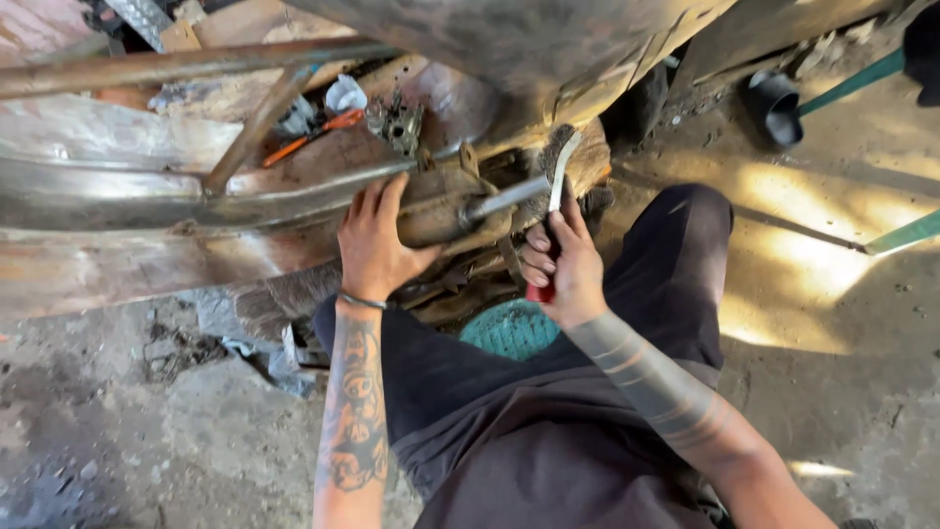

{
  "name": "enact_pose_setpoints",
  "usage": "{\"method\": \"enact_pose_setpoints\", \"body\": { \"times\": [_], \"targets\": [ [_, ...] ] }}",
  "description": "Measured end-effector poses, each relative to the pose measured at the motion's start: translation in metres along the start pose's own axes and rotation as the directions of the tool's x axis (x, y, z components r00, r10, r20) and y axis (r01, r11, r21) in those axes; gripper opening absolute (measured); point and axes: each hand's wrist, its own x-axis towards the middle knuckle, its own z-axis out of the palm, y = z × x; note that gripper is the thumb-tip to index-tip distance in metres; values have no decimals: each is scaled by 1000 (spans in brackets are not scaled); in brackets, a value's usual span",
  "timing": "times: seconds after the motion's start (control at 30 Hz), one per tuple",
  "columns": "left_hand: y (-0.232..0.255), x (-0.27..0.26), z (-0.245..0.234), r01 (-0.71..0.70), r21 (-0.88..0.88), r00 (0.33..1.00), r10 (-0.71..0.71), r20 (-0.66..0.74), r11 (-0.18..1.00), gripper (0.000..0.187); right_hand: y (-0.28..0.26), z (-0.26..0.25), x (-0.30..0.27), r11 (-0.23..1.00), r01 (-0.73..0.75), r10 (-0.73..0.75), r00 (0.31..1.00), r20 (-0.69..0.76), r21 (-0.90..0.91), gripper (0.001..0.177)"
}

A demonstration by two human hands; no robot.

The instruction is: The person sits on the floor and scrubs a metal part with a wire brush. They then use a screwdriver to scrape the surface of the part.

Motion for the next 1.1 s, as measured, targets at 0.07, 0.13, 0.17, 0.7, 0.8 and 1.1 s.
{"method": "enact_pose_setpoints", "body": {
  "times": [0.07, 0.13, 0.17, 0.7, 0.8, 1.1],
  "targets": [
    [-6, -4, -8, 10, -15, 999, -10, 31, 1000, 104, 25, 27, -46, 996, -73, 72, 997, -18, -53, 54],
    [-4, 10, -7, 4, -36, 999, -3, 34, 999, 103, 31, 32, -47, 987, -118, 116, 993, -26, -112, 54],
    [-3, 7, -9, 9, -35, 999, -7, 43, 999, 104, 36, 21, -36, 993, -96, 92, 994, -62, -67, 54],
    [-3, 0, -12, 32, -11, 994, -30, 107, 999, 102, 37, 40, -54, 980, -199, 201, 969, -144, 26, 52],
    [13, 1, -18, 18, -20, 996, -16, 87, 1000, 103, 8, 35, -11, 988, -4, 29, 986, -164, 151, 51],
    [10, 2, -16, 7, -32, 998, -5, 59, 999, 108, 17, 37, -18, 983, -63, 88, 987, -138, 173, 49]
  ]
}}
